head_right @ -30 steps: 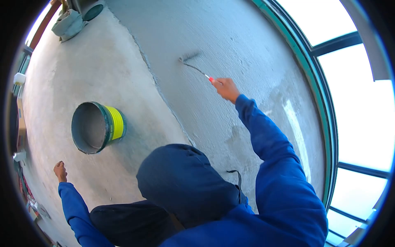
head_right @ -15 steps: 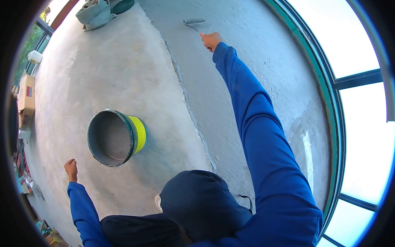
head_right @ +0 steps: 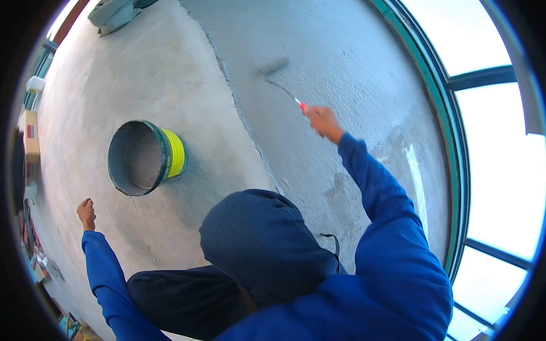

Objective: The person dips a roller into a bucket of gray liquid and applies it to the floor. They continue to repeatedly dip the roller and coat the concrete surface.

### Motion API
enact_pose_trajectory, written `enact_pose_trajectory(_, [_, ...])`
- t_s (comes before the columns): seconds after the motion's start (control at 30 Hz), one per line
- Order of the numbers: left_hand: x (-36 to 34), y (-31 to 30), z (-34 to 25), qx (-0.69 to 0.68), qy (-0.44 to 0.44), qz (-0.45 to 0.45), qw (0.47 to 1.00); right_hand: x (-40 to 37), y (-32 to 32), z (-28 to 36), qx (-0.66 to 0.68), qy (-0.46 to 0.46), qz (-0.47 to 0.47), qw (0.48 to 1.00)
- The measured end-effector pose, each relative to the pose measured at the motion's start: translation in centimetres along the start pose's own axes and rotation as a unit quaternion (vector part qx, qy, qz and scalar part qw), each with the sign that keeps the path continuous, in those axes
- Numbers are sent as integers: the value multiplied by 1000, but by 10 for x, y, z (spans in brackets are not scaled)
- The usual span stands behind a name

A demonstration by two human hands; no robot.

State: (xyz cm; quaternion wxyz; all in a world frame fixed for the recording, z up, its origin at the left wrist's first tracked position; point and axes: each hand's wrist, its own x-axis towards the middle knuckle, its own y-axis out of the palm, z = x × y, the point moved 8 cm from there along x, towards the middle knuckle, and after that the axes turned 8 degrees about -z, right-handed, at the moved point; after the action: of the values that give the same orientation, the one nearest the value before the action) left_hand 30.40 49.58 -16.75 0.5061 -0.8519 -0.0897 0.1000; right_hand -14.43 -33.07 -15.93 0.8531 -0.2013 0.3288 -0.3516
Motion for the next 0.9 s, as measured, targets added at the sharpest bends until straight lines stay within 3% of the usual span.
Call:
enact_pose_trajectory(0.07, [26, 11, 19, -15, 30, -9, 999, -57, -18, -41, -3, 37, 8, 999])
enact_pose_trajectory(0.33, [-3, 10, -42, -35, -13, 45, 998, -262, -84, -155, 30, 192, 34, 980])
enact_pose_trajectory(0.47, [-5, 0, -44, -24, -21, 34, 999, -316, -120, -185, -37, 138, -23, 989])
enact_pose_trajectory(0.53, [-3, -3, -40, -32, -17, 13, 999, -332, -121, -196, -26, 172, -33, 984])
enact_pose_trajectory(0.57, [-3, -5, -40, -36, -15, 2, 999, -335, -121, -197, -19, 188, -38, 981])
enact_pose_trajectory(0.7, [-5, -14, -41, -35, -23, 15, 999, -276, -90, -168, -68, 84, -12, 994])
enact_pose_trajectory(0.77, [-11, -17, -48, -43, -20, 19, 999, -227, -63, -139, -42, 16, -22, 999])
enact_pose_trajectory(0.83, [-16, -22, -54, -43, -18, 11, 999, -172, -33, -97, -55, -124, -46, 990])
enact_pose_trajectory(0.9, [-15, -27, -51, -40, -15, 5, 999, -124, -5, -50, -36, -145, -46, 988])
